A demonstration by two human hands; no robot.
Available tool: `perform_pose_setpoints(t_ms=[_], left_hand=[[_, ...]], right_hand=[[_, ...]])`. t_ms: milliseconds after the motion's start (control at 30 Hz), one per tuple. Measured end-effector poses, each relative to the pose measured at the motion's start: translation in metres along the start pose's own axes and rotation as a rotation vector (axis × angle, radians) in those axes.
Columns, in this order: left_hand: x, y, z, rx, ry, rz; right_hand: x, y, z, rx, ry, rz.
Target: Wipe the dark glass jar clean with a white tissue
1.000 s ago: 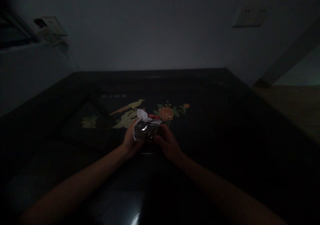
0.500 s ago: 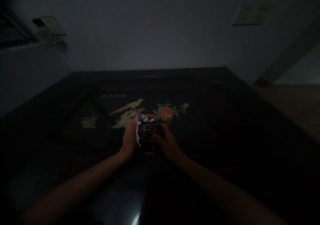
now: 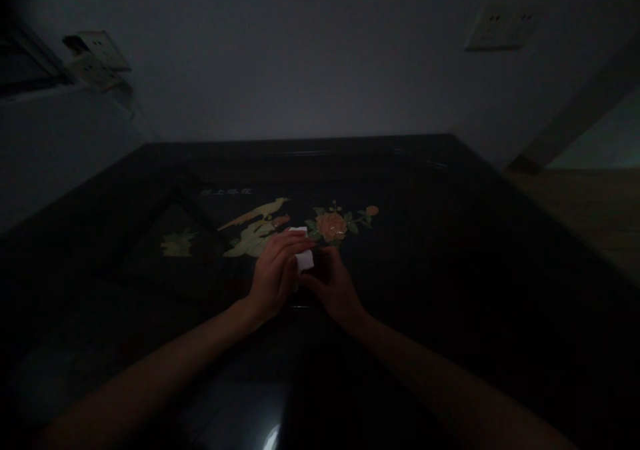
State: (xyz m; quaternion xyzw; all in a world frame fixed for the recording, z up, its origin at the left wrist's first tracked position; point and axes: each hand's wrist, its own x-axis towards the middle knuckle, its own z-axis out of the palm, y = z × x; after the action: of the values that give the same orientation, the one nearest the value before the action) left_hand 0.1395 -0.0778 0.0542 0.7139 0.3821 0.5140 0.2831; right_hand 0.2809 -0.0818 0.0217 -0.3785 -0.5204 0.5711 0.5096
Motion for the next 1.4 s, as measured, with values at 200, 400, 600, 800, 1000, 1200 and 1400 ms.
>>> perform_pose_setpoints(t_ms=[200,400,600,800,1000,1200,1400], left_hand=[[-0.001,0.005,0.004,-0.241,0.184,-0.24],[-0.001,-0.003,0.011,-0.515,0.348,-0.521],[0.005,-0.007,0.013,-0.691,0.434,-0.735],[0.015,-0.016,0.01,-1.014,0.373,-0.853],[0.029,-0.026,-0.002,-1.044,0.366,-0.845],[0.025,-0.017,0.004,-0.931,0.338,-0.904],[0.011,-0.012,0.008,-0.494,0.129,-0.615]], right_hand=[[-0.001,-0.003,-0.002,-0.013,-0.027,0.03],[-0.001,-0.002,-0.004,-0.005,-0.042,0.035],[-0.001,-0.003,-0.006,-0.038,-0.051,0.004],[0.003,-0.002,-0.003,0.066,-0.061,0.032],[0.007,0.007,-0.007,0.219,0.019,0.027],[0.011,0.009,-0.01,0.407,0.061,0.047],[0.013,0.006,-0.011,0.384,0.119,0.057]])
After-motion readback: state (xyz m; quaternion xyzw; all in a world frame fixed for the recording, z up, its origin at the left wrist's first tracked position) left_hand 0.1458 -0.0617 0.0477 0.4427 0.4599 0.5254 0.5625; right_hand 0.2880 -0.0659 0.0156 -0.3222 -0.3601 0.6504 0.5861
